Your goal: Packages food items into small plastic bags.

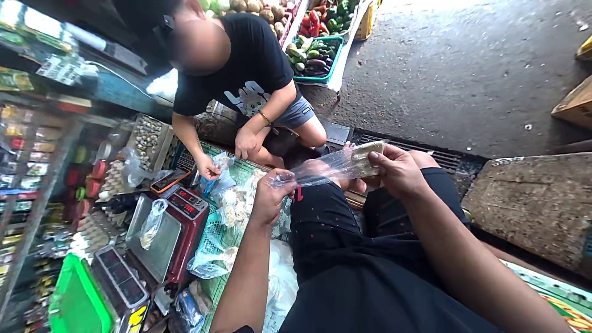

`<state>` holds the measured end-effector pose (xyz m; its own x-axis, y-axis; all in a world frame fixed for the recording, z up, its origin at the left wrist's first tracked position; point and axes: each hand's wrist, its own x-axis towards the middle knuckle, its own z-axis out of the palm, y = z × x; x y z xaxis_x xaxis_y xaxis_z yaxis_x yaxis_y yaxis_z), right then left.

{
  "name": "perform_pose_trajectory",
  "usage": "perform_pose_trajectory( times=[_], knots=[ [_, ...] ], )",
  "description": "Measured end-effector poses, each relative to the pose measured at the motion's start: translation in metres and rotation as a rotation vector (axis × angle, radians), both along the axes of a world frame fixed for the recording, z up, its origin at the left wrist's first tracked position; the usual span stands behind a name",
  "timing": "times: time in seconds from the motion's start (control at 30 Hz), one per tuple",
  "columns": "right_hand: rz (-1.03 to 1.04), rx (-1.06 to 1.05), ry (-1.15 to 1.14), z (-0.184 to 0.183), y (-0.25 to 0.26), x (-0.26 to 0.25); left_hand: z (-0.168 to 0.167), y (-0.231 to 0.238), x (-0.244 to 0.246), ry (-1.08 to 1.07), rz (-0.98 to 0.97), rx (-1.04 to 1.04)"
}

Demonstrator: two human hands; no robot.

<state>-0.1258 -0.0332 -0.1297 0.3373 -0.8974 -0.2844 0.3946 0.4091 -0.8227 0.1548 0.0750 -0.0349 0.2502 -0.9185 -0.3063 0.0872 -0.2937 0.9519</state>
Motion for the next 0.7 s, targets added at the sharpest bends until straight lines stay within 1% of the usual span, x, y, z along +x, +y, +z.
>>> perform_pose_trajectory(
  times=[0.1, 0.23, 0.37, 0.47, 0.53, 0.63, 0.7],
  knots=[
    [-0.041, 0.048, -0.013, -0.001, -0.002, -0.005, 0.004, 0.01, 0.016, -0.035, 0.011, 0.0],
    [-0.031, 0.039, -0.006, -0.001, -0.003, -0.007, 0.013, 0.019, 0.03, -0.138, 0.077, 0.004],
    [0.04, 0.054, -0.033, -0.005, -0.002, -0.007, 0.02, 0.018, 0.029, -0.189, 0.126, -0.03],
    [0.112, 0.065, -0.044, -0.005, -0.002, -0.008, 0.02, 0.015, 0.027, -0.176, 0.088, -0.078],
    [0.137, 0.073, -0.028, -0.003, -0.001, -0.008, 0.015, 0.008, 0.019, -0.174, 0.049, -0.129],
    [0.115, 0.084, -0.036, -0.011, -0.001, -0.009, 0.013, -0.015, 0.001, -0.178, 0.148, -0.251],
    [0.082, 0.119, -0.081, -0.022, -0.001, -0.008, 0.022, -0.034, -0.008, -0.192, 0.17, -0.32]
  ],
)
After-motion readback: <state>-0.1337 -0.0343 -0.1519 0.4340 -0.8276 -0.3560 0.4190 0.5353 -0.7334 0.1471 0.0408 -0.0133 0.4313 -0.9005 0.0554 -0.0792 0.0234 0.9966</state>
